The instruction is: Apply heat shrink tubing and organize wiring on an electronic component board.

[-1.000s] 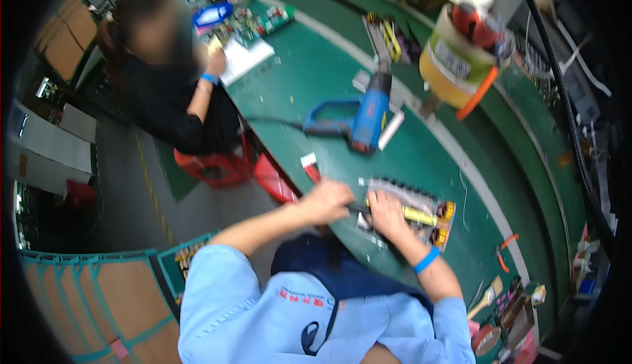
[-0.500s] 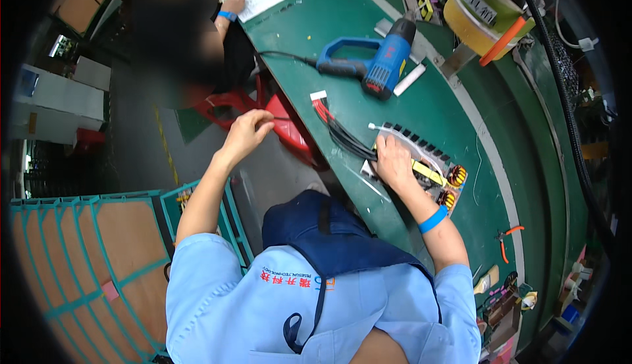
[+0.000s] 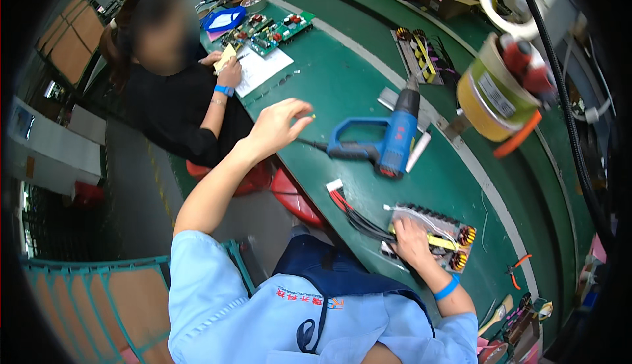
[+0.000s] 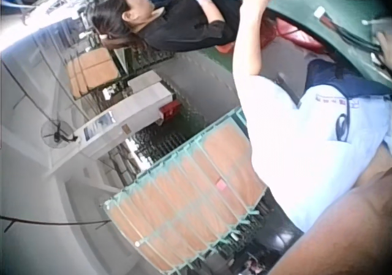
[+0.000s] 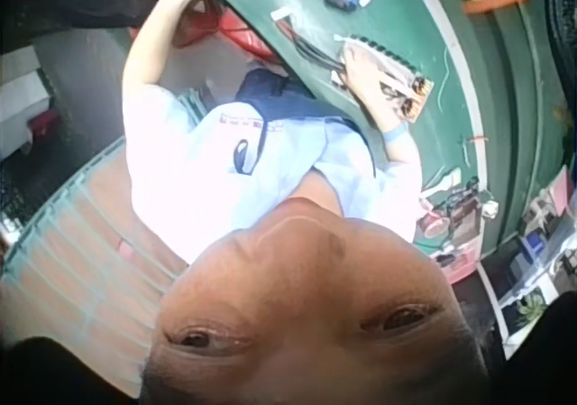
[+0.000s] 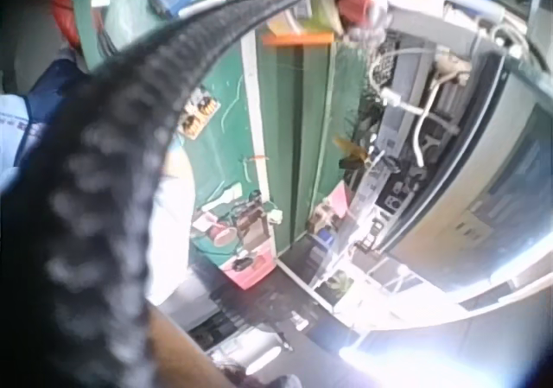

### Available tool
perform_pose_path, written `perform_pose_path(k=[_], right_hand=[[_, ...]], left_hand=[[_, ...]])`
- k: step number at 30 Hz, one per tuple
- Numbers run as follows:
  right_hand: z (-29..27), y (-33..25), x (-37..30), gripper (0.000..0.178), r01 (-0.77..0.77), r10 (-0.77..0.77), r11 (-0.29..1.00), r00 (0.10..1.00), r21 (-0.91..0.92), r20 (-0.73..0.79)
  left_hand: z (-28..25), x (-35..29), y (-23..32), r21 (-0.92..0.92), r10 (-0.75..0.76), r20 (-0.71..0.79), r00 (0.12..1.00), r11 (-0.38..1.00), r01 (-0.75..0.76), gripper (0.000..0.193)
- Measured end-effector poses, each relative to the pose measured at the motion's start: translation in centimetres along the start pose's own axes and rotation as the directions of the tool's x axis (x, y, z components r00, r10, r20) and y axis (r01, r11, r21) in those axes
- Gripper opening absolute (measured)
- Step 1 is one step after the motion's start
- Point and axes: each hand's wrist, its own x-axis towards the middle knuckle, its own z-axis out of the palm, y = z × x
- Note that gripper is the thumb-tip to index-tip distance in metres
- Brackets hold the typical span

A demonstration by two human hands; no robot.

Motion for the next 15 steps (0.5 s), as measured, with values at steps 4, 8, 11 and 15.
perform_pose_path(k=[4, 8, 11, 15], right_hand=[[0.4, 0.2, -0.6, 0.055, -0.048, 0.048, 0.995, 0.999, -0.083, 0.005], [0.9, 0.2, -0.9, 0.059, -0.099, 0.11, 0.989, 0.988, -0.105, 0.106], [-0.1, -0.6, -0.7, 0.06, -0.168, 0.178, 0.982, 0.977, -0.09, 0.12], [0.5, -1.7, 0.1, 0.051, -0.22, 0.232, 0.97, 0.966, -0.108, 0.117]], left_hand=[[-0.2, 9.4, -7.0, 0.088, 0.077, 0.017, 0.997, 0.993, -0.078, 0.017], [-0.6, 17.3, -19.0, 0.192, -0.123, -0.016, 0.992, 0.974, 0.124, 0.023], [-2.6, 22.5, -26.7, 0.355, -0.247, -0.071, 0.966, 0.899, 0.256, 0.023], [-4.0, 23.2, -40.4, 0.507, -0.548, -0.218, 0.807, 0.643, 0.574, 0.026]])
